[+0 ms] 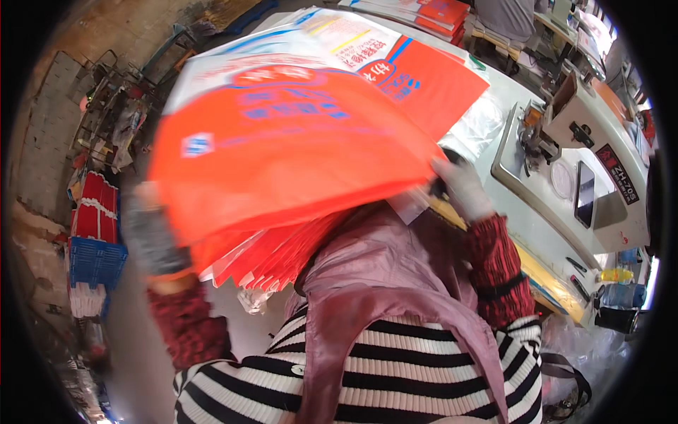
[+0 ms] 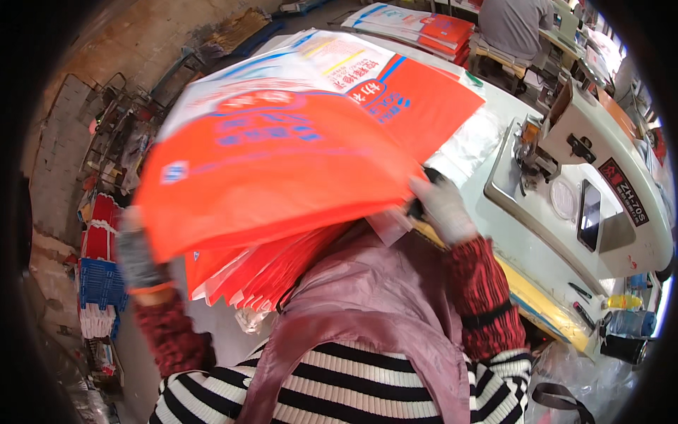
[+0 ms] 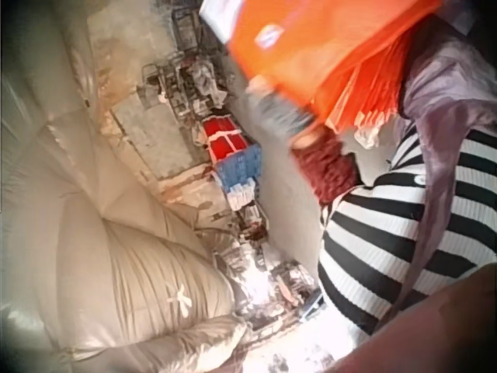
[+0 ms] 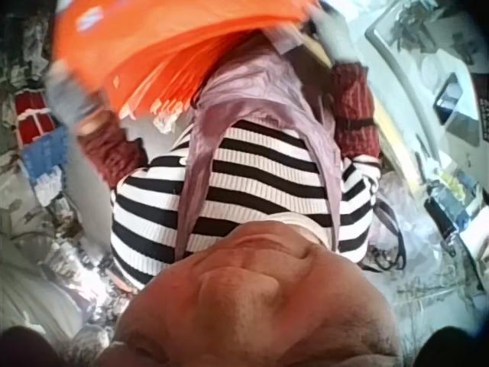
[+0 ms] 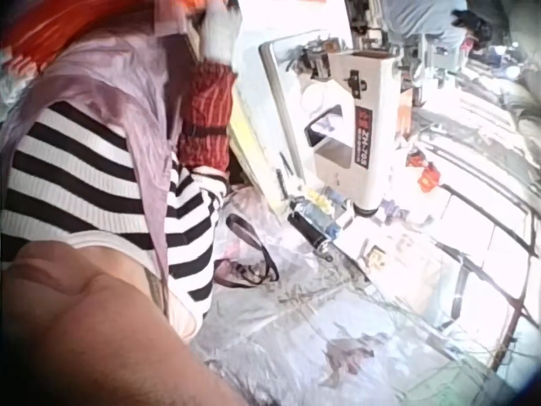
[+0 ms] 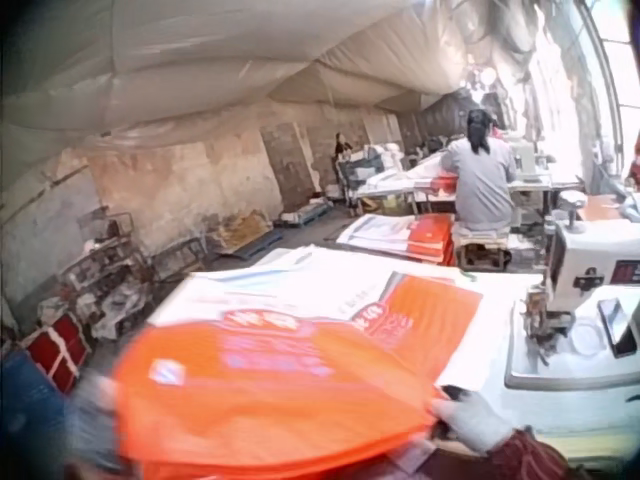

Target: Sorting, aligning, and arranging large printed plastic fertilizer sacks at a factory workbench.

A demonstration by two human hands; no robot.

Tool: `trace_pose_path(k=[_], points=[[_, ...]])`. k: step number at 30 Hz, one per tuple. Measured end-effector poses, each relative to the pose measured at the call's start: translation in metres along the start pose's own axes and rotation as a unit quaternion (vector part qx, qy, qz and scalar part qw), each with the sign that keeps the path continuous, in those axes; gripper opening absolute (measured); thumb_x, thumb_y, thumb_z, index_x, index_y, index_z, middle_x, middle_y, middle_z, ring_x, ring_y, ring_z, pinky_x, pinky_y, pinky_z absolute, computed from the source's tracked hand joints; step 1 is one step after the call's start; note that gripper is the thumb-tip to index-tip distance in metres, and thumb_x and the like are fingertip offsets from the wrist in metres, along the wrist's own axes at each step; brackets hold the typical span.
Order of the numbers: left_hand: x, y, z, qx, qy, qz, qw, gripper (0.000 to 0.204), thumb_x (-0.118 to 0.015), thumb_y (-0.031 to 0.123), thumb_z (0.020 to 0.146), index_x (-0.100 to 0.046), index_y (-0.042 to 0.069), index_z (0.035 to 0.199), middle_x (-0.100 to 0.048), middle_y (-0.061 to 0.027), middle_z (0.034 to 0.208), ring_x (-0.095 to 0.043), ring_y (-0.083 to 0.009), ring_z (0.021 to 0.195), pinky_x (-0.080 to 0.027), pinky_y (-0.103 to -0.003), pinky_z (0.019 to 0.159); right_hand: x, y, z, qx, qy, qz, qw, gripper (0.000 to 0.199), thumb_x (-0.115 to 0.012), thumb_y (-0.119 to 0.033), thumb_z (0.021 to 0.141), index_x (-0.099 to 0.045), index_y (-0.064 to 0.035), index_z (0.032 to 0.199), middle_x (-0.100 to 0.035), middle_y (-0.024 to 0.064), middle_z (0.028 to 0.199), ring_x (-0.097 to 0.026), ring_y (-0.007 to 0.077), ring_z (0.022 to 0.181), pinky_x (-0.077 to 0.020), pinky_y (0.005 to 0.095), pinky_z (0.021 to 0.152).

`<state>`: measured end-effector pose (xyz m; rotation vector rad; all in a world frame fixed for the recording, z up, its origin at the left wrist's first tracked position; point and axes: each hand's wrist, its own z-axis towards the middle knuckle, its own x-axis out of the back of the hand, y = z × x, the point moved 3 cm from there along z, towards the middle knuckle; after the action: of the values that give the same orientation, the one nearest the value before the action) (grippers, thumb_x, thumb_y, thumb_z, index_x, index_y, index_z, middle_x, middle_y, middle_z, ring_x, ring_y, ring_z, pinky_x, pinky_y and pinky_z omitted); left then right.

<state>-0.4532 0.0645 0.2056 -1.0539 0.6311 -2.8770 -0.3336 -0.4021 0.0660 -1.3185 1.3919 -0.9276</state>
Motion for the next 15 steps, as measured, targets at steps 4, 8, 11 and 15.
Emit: trace_pose_path(k=[4, 8, 11, 15], points=[[0.124, -0.053, 0.034, 0.021, -0.018, -0.038, 0.999, 0.039, -0.047, 0.026, 0.092, -0.048, -0.004, 0.118, -0.057, -0.016, 0.108, -0.056, -0.0261, 0.098, -0.045, -0.035, 0.087, -0.1, -0.037, 0.033, -0.018, -0.118, 0.01, 0.993, 0.033, -0.054, -0.02, 0.083, -0.049, 0.0015, 0.108, -0.06, 0.0059, 0.063, -0.056, 0.0113, 0.049, -0.0418, 0.0248, 0.043], [0.121, -0.108, -0.02, 0.425, -0.093, -0.242, 0.867, 0.041, -0.048, 0.034, 0.092, -0.053, -0.002, 0.111, -0.058, -0.0121, 0.101, -0.055, -0.0205, 0.091, -0.044, -0.032, 0.082, -0.179, -0.028, 0.039, -0.043, -0.189, -0.081, 0.978, 0.022, -0.055, -0.022, 0.083, -0.056, -0.0016, 0.091, -0.064, 0.0081, 0.066, -0.059, 0.0133, 0.053, -0.0442, 0.0262, 0.046], [0.075, -0.159, -0.121, 0.473, -0.244, -0.1, 0.841, 0.037, -0.048, 0.035, 0.091, -0.056, 0.0, 0.101, -0.059, -0.0118, 0.096, -0.055, -0.0184, 0.086, -0.044, -0.034, 0.076, -0.202, 0.014, 0.046, -0.044, -0.216, -0.3, 0.928, 0.027, -0.051, -0.017, 0.081, -0.057, 0.0027, 0.099, -0.066, 0.0144, 0.079, -0.063, 0.0276, 0.07, -0.0503, 0.0358, 0.067], [-0.009, -0.129, -0.188, 0.447, -0.322, -0.15, 0.821, 0.033, -0.051, 0.032, 0.089, -0.056, -0.001, 0.094, -0.059, -0.0128, 0.083, -0.056, -0.0222, 0.077, -0.042, -0.037, 0.067, -0.197, 0.094, 0.044, 0.236, -0.204, -0.577, 0.755, 0.022, -0.053, -0.019, 0.079, -0.062, -0.0001, 0.084, -0.062, 0.0195, 0.084, -0.061, 0.0342, 0.082, -0.0478, 0.0407, 0.073]])
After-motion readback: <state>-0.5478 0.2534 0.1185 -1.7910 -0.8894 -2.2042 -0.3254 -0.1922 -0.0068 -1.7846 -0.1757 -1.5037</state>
